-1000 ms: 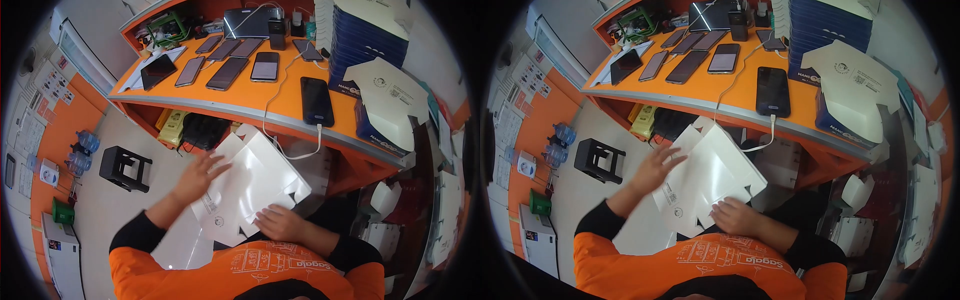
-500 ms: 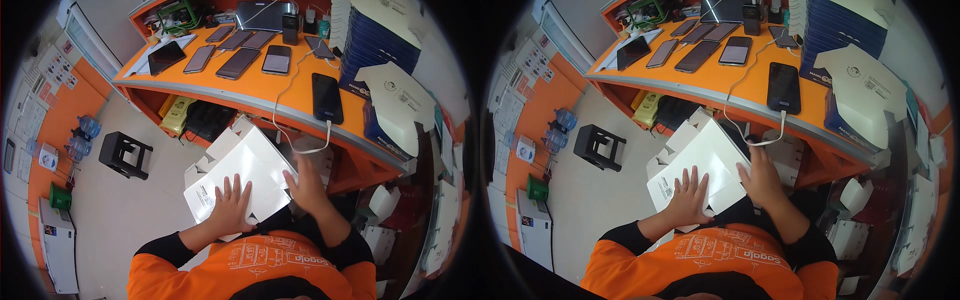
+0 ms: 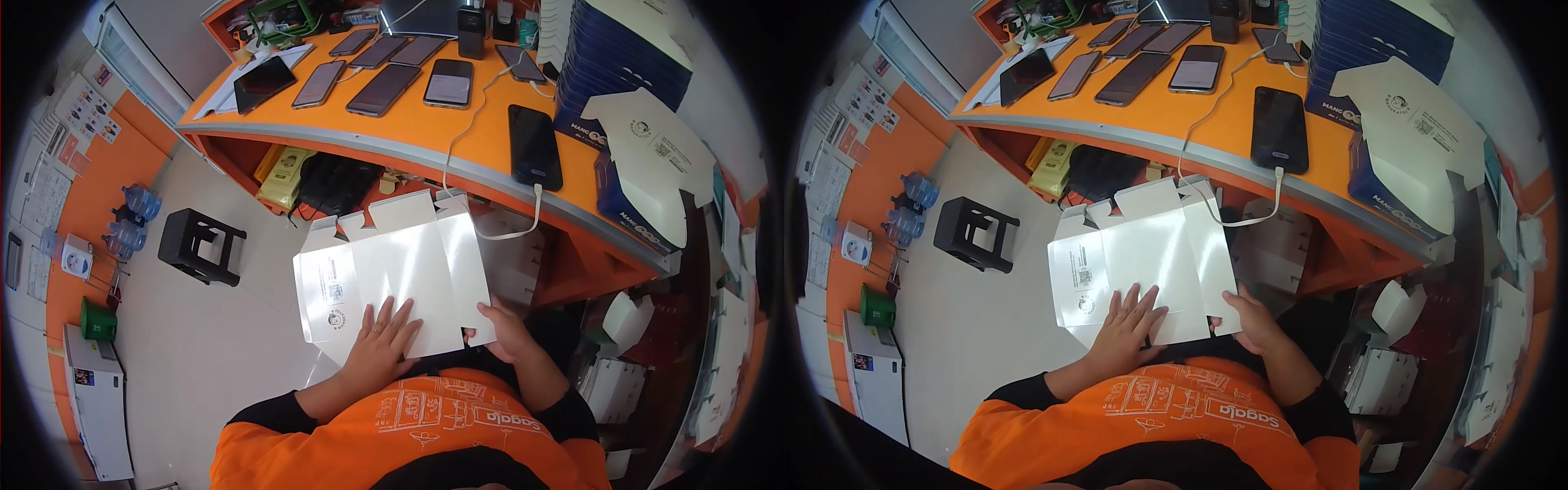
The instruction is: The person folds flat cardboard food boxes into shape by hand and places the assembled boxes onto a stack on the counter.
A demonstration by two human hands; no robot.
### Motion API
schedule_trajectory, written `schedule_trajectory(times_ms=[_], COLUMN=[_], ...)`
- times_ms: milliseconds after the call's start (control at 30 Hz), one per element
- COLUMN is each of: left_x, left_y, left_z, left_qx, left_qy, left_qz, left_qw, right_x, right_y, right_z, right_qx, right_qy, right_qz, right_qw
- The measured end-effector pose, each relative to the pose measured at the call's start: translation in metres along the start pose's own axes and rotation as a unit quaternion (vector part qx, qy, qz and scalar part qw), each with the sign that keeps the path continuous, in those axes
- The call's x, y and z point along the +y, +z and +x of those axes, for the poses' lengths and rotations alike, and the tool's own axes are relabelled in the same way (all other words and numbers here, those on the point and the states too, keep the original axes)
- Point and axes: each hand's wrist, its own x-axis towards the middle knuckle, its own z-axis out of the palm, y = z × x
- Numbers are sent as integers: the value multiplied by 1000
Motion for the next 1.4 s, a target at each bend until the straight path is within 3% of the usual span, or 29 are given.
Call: schedule_trajectory(times_ms=[67,167,200,267,367,467,567,733,867,1067,1167,1400], left_x=[0,-3,-3,-4,-7,-9,-14,-8,-10,-13,-13,-27], left_y=[0,8,12,10,10,6,-11,-30,-20,-14,-13,-8], left_z=[6,12,13,16,17,19,22,19,16,22,25,29], left_qx=[20,43,49,49,48,46,23,59,87,95,78,41], left_qy=[19,38,43,46,50,56,53,-17,7,43,46,121], left_qz=[12,3,-4,3,4,10,24,92,89,112,144,214], left_qw=[1000,998,998,998,998,997,998,994,992,988,985,968], right_x=[-2,-9,-9,-11,-34,-46,-19,2,16,10,1,-53], right_y=[-2,13,8,1,15,29,14,32,47,64,66,54], right_z=[0,-7,-8,-10,-32,-43,-22,3,15,16,17,52], right_qx=[-22,81,102,137,121,-8,19,29,7,68,43,-29], right_qy=[-3,-38,-97,-203,-439,-411,-402,-448,-440,-422,-306,-176], right_qz=[45,-56,-210,-498,-685,-811,-839,-804,-806,-821,-825,-762], right_qw=[999,994,967,832,569,415,367,390,395,379,473,622])
